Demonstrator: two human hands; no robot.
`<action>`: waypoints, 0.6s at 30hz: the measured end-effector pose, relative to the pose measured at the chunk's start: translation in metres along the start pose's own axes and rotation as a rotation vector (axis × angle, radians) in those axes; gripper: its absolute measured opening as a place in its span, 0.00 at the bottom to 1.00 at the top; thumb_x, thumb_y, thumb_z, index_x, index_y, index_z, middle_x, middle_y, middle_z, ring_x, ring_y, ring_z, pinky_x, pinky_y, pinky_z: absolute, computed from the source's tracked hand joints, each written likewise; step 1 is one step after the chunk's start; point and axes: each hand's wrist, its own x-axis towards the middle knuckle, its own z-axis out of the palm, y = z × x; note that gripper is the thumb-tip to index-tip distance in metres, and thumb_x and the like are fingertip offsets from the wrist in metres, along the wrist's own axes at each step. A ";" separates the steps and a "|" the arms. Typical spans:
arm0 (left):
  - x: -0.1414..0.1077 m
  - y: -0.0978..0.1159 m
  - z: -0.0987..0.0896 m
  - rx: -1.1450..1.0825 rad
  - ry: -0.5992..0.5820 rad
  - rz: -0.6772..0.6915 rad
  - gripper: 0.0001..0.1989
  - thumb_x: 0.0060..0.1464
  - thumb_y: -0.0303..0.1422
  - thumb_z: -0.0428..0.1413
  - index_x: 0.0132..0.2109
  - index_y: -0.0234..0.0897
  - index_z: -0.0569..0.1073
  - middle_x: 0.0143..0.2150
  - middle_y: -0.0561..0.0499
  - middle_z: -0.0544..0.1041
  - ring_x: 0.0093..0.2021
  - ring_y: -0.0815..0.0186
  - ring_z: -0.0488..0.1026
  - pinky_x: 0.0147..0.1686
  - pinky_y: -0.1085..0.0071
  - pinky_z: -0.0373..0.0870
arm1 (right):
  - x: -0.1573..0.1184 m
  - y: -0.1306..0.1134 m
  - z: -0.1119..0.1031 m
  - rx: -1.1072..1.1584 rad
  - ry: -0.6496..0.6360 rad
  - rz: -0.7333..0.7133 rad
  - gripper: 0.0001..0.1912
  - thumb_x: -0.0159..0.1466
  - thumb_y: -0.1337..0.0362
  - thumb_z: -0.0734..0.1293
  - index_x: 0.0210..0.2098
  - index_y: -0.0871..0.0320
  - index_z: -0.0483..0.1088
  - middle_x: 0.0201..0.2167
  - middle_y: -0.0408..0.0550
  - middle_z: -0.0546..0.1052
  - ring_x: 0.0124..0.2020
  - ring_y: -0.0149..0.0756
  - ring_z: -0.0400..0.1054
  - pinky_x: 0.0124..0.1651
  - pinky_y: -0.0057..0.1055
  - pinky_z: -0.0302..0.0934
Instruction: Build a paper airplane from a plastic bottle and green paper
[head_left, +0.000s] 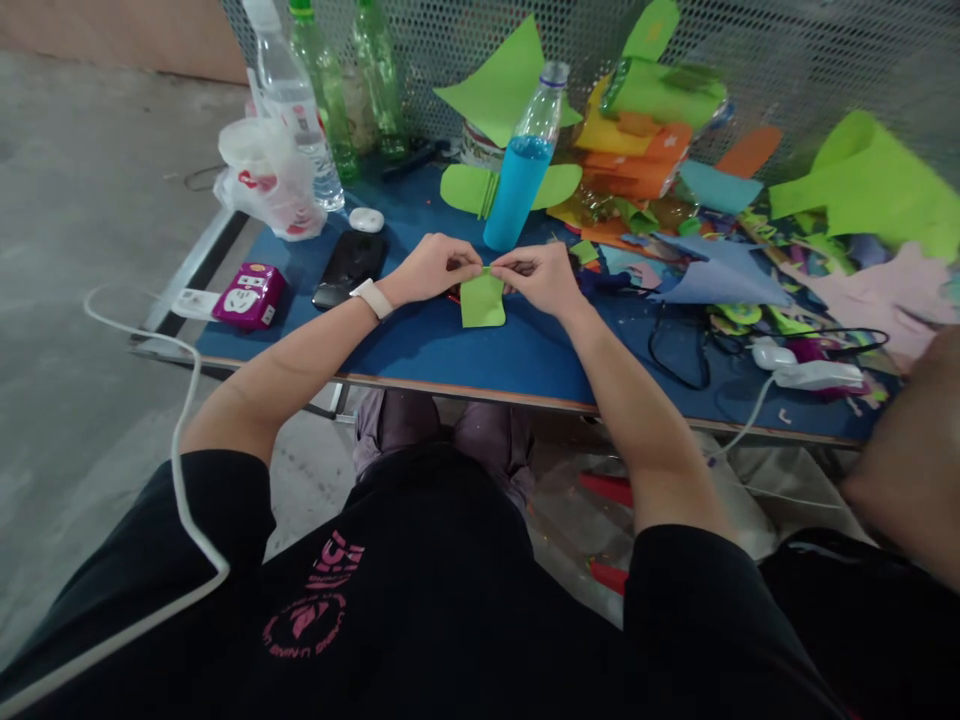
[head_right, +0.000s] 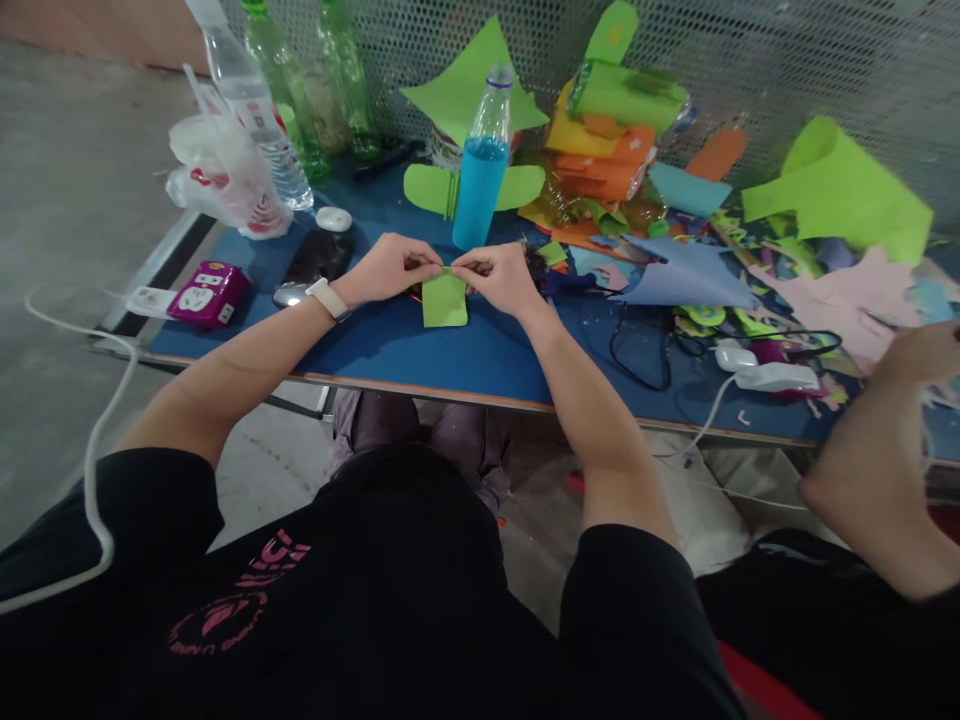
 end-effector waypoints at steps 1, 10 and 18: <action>0.000 0.000 0.000 0.004 -0.001 0.004 0.16 0.75 0.50 0.72 0.47 0.42 0.91 0.41 0.43 0.92 0.39 0.56 0.86 0.46 0.59 0.83 | -0.001 -0.002 0.000 -0.001 -0.003 0.001 0.24 0.68 0.32 0.88 0.41 0.45 0.93 0.31 0.50 0.89 0.38 0.61 0.90 0.53 0.70 0.90; -0.003 0.002 0.002 0.005 -0.009 0.005 0.13 0.77 0.42 0.69 0.50 0.38 0.93 0.42 0.43 0.93 0.37 0.59 0.84 0.43 0.63 0.80 | -0.001 -0.005 0.002 -0.026 -0.002 -0.068 0.34 0.67 0.23 0.84 0.39 0.48 0.94 0.34 0.52 0.91 0.32 0.52 0.86 0.41 0.53 0.87; -0.008 0.014 0.004 0.001 0.019 -0.011 0.11 0.76 0.39 0.69 0.49 0.37 0.93 0.39 0.46 0.92 0.34 0.63 0.80 0.39 0.66 0.73 | -0.003 -0.009 0.007 -0.044 0.018 -0.096 0.32 0.70 0.27 0.86 0.40 0.51 0.95 0.35 0.53 0.92 0.30 0.44 0.81 0.36 0.44 0.78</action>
